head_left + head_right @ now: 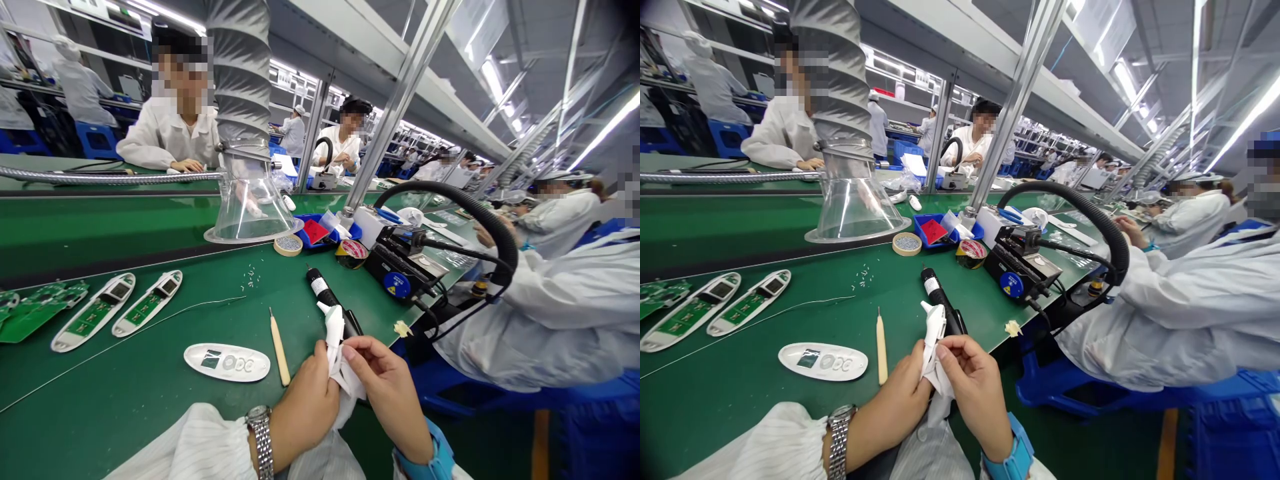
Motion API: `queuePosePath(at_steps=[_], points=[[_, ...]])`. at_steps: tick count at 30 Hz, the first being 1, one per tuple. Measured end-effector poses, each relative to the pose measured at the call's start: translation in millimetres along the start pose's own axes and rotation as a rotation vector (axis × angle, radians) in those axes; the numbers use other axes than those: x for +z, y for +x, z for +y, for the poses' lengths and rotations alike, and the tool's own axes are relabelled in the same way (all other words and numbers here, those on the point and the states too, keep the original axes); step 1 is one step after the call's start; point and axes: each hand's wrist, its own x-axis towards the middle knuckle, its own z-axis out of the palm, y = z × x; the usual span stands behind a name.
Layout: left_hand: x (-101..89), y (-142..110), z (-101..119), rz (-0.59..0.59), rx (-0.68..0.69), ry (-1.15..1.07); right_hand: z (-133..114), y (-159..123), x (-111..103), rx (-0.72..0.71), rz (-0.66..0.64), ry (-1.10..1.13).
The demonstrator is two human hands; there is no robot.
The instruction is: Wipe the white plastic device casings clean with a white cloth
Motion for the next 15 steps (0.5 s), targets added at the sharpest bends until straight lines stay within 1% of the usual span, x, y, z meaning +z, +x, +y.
queuePosePath(at_steps=[7, 15], points=[[-0.3, -1.0, 1.6, -0.008, -0.009, 0.052, -0.6, 2.5, -0.3, -0.016, 0.001, -0.035], [1.8, -2.4, -0.2, -0.001, 0.017, 0.048, -3.6, 2.9, 3.5, 0.017, 0.029, 0.001]])
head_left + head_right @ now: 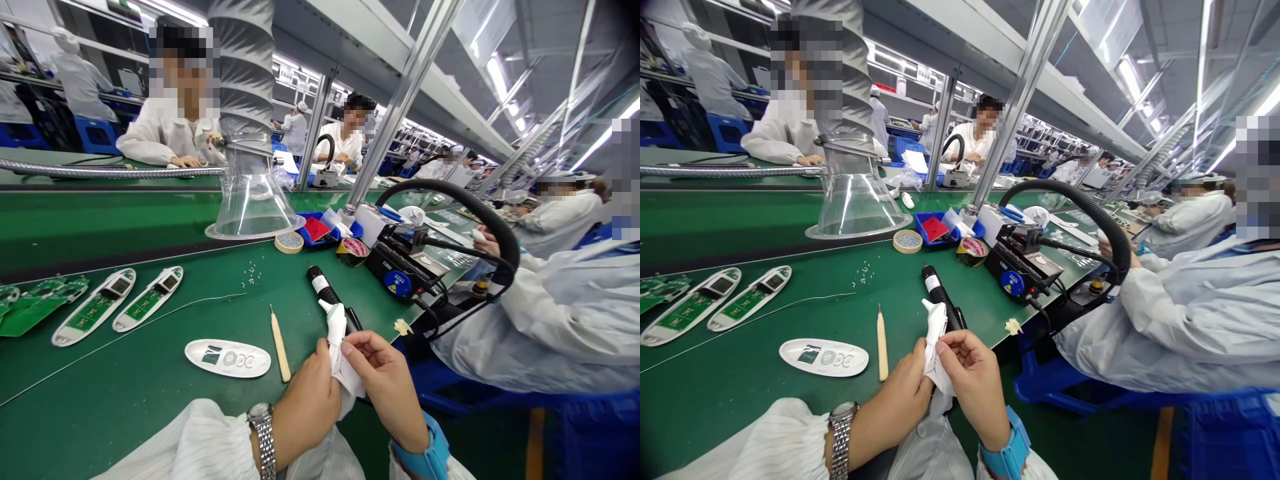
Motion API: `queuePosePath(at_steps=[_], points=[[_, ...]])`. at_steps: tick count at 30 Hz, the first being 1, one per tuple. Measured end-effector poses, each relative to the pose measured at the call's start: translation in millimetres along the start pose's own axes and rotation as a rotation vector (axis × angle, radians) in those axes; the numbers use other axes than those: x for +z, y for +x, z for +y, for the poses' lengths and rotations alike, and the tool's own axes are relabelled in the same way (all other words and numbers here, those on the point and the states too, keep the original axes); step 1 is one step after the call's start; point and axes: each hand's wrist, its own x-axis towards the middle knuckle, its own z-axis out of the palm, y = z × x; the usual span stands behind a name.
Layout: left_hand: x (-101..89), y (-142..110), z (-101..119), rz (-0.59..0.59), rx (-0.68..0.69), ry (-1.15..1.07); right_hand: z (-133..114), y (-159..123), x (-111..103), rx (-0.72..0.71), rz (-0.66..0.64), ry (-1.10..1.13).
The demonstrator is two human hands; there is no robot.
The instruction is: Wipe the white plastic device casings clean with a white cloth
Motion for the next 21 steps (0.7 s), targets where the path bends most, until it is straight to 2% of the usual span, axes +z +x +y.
queuePosePath(at_steps=[9, 21], points=[[0.9, 0.9, 2.0, 0.039, 0.012, 0.016, -1.4, 5.5, 4.7, -0.032, 0.059, 0.022], [-1.4, -0.9, 3.6, 0.013, -0.001, 0.028, 2.6, -3.0, 6.5, -0.023, 0.081, 0.024]])
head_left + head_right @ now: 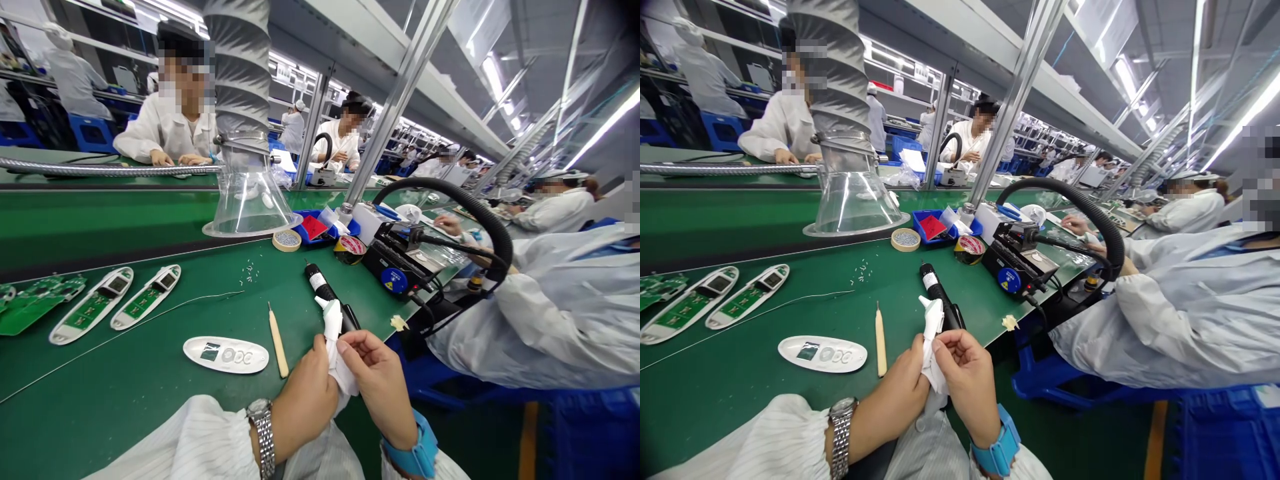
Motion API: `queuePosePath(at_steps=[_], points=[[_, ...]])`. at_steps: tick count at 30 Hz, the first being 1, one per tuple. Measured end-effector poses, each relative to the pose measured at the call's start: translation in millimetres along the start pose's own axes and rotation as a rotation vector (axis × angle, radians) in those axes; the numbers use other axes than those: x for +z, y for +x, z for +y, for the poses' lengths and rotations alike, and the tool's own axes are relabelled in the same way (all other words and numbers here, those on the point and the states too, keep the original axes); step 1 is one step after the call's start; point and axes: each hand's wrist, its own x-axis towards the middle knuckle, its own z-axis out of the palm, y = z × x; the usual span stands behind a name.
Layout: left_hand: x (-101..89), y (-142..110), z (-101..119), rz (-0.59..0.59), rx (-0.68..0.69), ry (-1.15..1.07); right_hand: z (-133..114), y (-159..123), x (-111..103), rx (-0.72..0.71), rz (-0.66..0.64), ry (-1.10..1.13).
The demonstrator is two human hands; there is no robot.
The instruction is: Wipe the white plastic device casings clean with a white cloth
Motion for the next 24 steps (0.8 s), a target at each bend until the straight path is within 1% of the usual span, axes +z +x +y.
queuePosePath(at_steps=[4, 7, 10, 16, 21, 24], points=[[1.2, 0.8, -0.7, 0.001, 0.012, 0.008, -3.3, 4.5, 0.4, -0.025, 0.042, 0.007], [0.9, 1.0, -0.6, 0.014, 0.012, 0.001, -4.7, 3.5, 0.1, -0.002, 0.021, 0.004], [0.0, 0.7, 0.2, 0.002, 0.01, 0.002, -4.6, 1.8, 0.3, 0.02, 0.011, 0.0], [-0.1, -0.3, 0.0, 0.007, -0.009, 0.017, -5.3, 3.8, 2.6, -0.011, 0.041, -0.007], [0.3, 0.1, -0.5, 0.003, -0.011, 0.018, -3.2, 1.4, 0.8, 0.013, 0.017, -0.018], [0.8, 0.4, 0.0, 0.007, 0.001, 0.005, -4.6, 3.0, 0.9, 0.006, 0.031, -0.016]])
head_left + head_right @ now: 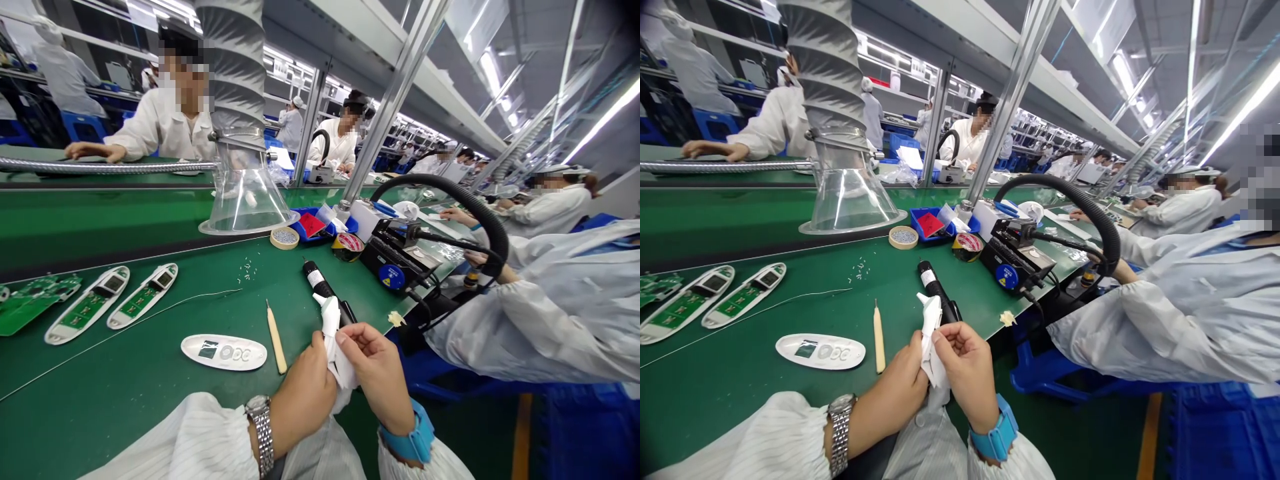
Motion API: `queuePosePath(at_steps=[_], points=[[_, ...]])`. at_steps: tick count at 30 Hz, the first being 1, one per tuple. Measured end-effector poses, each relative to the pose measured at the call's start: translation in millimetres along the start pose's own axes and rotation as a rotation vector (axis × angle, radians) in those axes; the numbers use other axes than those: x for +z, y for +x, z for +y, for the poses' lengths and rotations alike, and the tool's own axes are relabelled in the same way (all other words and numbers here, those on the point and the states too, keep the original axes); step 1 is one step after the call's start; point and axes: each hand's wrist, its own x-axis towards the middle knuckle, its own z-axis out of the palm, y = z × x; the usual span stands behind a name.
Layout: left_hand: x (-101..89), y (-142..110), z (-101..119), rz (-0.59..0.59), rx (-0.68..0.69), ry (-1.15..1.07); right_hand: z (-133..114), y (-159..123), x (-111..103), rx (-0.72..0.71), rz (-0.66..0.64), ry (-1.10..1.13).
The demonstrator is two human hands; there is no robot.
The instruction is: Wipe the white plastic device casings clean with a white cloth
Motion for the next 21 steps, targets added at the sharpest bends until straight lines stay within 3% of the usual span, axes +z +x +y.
queuePosePath(at_steps=[21], points=[[-1.5, 0.4, 0.0, 0.004, -0.007, 0.006, 1.3, -2.5, 1.9, 0.051, -0.025, 0.026]])
